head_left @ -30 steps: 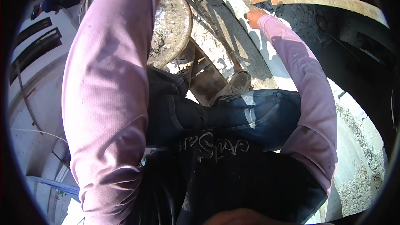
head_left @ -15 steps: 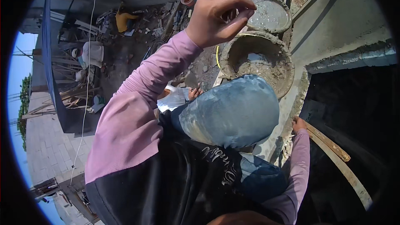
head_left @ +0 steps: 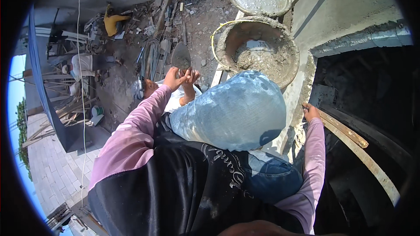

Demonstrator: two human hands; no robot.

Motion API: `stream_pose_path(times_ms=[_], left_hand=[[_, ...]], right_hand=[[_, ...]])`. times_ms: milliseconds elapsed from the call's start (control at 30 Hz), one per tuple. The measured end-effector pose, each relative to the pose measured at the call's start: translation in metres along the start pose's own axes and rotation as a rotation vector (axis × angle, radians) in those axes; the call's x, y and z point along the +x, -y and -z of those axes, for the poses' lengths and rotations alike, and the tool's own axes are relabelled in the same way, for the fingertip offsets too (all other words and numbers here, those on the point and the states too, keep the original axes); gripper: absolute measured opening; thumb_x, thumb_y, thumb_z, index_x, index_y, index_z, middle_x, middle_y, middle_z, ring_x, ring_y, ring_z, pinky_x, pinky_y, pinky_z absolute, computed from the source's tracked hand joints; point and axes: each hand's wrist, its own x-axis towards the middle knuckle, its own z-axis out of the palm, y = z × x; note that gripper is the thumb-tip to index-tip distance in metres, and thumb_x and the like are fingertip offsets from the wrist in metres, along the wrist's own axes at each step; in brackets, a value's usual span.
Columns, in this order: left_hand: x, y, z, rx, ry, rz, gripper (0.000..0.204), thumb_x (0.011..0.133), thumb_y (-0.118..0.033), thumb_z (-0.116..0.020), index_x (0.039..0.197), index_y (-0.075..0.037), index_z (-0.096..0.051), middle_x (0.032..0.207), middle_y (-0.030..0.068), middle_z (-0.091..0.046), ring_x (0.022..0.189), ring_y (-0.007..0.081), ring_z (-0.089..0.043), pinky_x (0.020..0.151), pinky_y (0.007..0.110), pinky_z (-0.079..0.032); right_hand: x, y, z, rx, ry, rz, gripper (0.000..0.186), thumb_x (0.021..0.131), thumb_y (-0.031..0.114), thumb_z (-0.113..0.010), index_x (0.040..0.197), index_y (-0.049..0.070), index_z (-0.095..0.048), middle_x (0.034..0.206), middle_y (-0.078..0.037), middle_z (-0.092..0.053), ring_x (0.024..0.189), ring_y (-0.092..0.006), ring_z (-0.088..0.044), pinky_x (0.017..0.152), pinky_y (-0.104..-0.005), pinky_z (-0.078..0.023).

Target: The person scoops mortar from a bucket with a trowel and applies it to the surface of a wall. They repeatedly load the trowel and spread the material onto the masonry, occasionally pouring water from a cup into the bucket to mix the substance.

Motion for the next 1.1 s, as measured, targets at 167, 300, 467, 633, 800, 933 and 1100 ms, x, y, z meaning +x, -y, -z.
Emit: stream_pose_path(times_ms=[167,300,467,633,800,933,1100], left_hand=[[0.009,0.022,-0.030,-0.459,-0.331,-0.107,0.026,0.083,-0.023,-0.068,0.098,-0.001,-0.068,0.090,0.0164,-0.070,0.080,0.0280,-0.069,0.070,0.035,-0.051],[0.020,0.013,-0.026,-0.374,-0.204,-0.168,0.029,0.088,-0.018,-0.067,0.109,0.000,-0.062,0.098,0.0088,-0.068,0.087,0.0165,-0.063,0.076,0.031,-0.049],[0.059,-0.017,0.011,-0.547,-0.482,-0.239,0.031,0.093,-0.024,-0.062,0.114,-0.001,-0.059,0.108,0.0122,-0.064,0.097,0.0218,-0.063,0.084,0.033,-0.049],[0.091,-0.207,0.146,-0.923,-0.447,-0.480,0.033,0.096,-0.023,-0.059,0.119,0.000,-0.056,0.105,0.0098,-0.063,0.089,0.0173,-0.065,0.073,0.031,-0.058],[0.089,-0.377,0.137,-1.040,0.355,-0.579,0.032,0.092,-0.018,-0.065,0.113,0.004,-0.059,0.097,0.0089,-0.066,0.083,0.0151,-0.066,0.068,0.028,-0.056],[0.091,-0.475,0.049,-0.995,0.699,-0.860,0.032,0.086,-0.020,-0.071,0.107,0.004,-0.065,0.092,0.0080,-0.068,0.080,0.0120,-0.063,0.067,0.028,-0.052],[0.204,-0.471,0.048,-0.451,0.553,-0.859,0.031,0.087,-0.024,-0.070,0.103,0.003,-0.070,0.085,0.0096,-0.071,0.078,0.0115,-0.066,0.070,0.026,-0.053]], right_hand=[[-0.021,0.023,0.004,0.019,-0.059,-0.012,0.027,0.084,0.019,-0.064,0.110,0.013,-0.064,0.103,-0.020,-0.067,0.102,-0.0378,-0.062,0.092,-0.0437,-0.048],[-0.035,0.034,0.014,0.032,0.004,-0.103,0.026,0.085,0.016,-0.060,0.110,0.012,-0.065,0.105,-0.019,-0.067,0.102,-0.0380,-0.062,0.090,-0.0448,-0.049],[-0.034,0.040,0.037,0.067,-0.095,-0.002,0.024,0.084,0.013,-0.059,0.107,0.010,-0.066,0.102,-0.018,-0.067,0.095,-0.0375,-0.063,0.086,-0.0445,-0.050],[-0.051,0.141,0.138,0.382,-0.541,0.279,0.018,0.085,0.007,-0.059,0.102,0.004,-0.065,0.085,-0.013,-0.061,0.073,-0.0302,-0.062,0.068,-0.0366,-0.049],[-0.087,0.281,0.224,0.535,-0.636,0.694,0.040,0.084,0.010,-0.067,0.120,0.003,-0.054,0.098,-0.009,-0.059,0.085,-0.0210,-0.061,0.074,-0.0334,-0.049],[-0.065,0.265,0.202,1.100,-0.528,0.554,0.043,0.088,0.015,-0.065,0.125,0.000,-0.047,0.097,-0.007,-0.058,0.082,-0.0129,-0.059,0.067,-0.0257,-0.050],[-0.103,0.171,0.165,1.197,-0.370,-0.222,0.026,0.092,0.020,-0.060,0.110,0.001,-0.055,0.063,-0.001,-0.051,0.042,-0.0061,-0.045,0.039,-0.0221,-0.038]])
